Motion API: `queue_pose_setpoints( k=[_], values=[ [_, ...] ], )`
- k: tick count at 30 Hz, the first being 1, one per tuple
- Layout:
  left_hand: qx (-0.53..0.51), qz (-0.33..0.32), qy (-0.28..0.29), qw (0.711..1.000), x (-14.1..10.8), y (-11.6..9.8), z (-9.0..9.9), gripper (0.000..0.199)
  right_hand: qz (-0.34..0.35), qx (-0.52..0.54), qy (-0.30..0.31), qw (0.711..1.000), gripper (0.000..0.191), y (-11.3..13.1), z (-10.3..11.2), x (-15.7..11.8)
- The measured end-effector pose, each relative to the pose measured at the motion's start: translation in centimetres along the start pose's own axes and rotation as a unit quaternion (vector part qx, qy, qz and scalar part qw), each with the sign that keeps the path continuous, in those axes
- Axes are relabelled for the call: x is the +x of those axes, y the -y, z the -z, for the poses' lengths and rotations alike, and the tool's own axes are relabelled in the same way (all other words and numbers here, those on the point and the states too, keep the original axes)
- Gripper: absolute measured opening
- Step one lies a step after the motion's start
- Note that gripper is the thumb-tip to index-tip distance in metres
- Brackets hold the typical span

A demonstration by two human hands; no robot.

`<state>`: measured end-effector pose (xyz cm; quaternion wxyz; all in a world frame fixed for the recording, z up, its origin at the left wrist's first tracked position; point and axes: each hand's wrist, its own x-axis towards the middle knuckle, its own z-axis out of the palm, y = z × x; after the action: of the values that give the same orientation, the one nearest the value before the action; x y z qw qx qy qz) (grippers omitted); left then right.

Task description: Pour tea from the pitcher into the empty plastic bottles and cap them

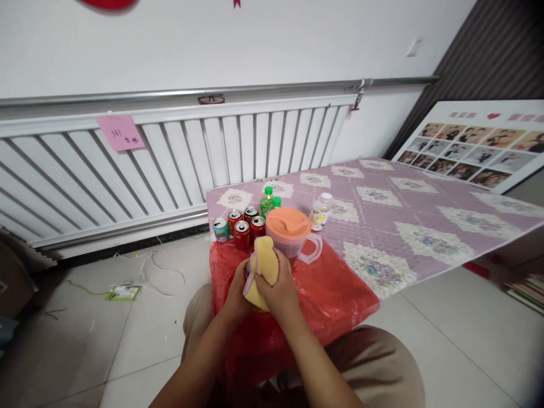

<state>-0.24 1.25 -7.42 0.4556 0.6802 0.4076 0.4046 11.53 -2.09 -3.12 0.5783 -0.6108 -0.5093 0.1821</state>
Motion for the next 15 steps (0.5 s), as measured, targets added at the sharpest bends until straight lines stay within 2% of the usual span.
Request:
queue_pose_setpoints(
  k=[3, 8, 15],
  values=[
    [-0.032, -0.016, -0.032, 0.999, 0.2, -0.2, -0.1, 0.069, -0.057, 0.052, 0.025, 0.997, 0.068, -0.8, 0.7, 0.3],
    [-0.026, -0.016, -0.047, 0.998, 0.2, -0.2, -0.3, 0.076, -0.154, 0.164, 0.038, 0.974, 0.063, -2.4, 1.4, -0.1],
    [-0.042, -0.008, -0.038, 0.998, 0.2, 0.1, 0.0, 0.075, -0.185, 0.167, 0.059, 0.967, 0.056, -3.4, 2.0, -1.5]
  ],
)
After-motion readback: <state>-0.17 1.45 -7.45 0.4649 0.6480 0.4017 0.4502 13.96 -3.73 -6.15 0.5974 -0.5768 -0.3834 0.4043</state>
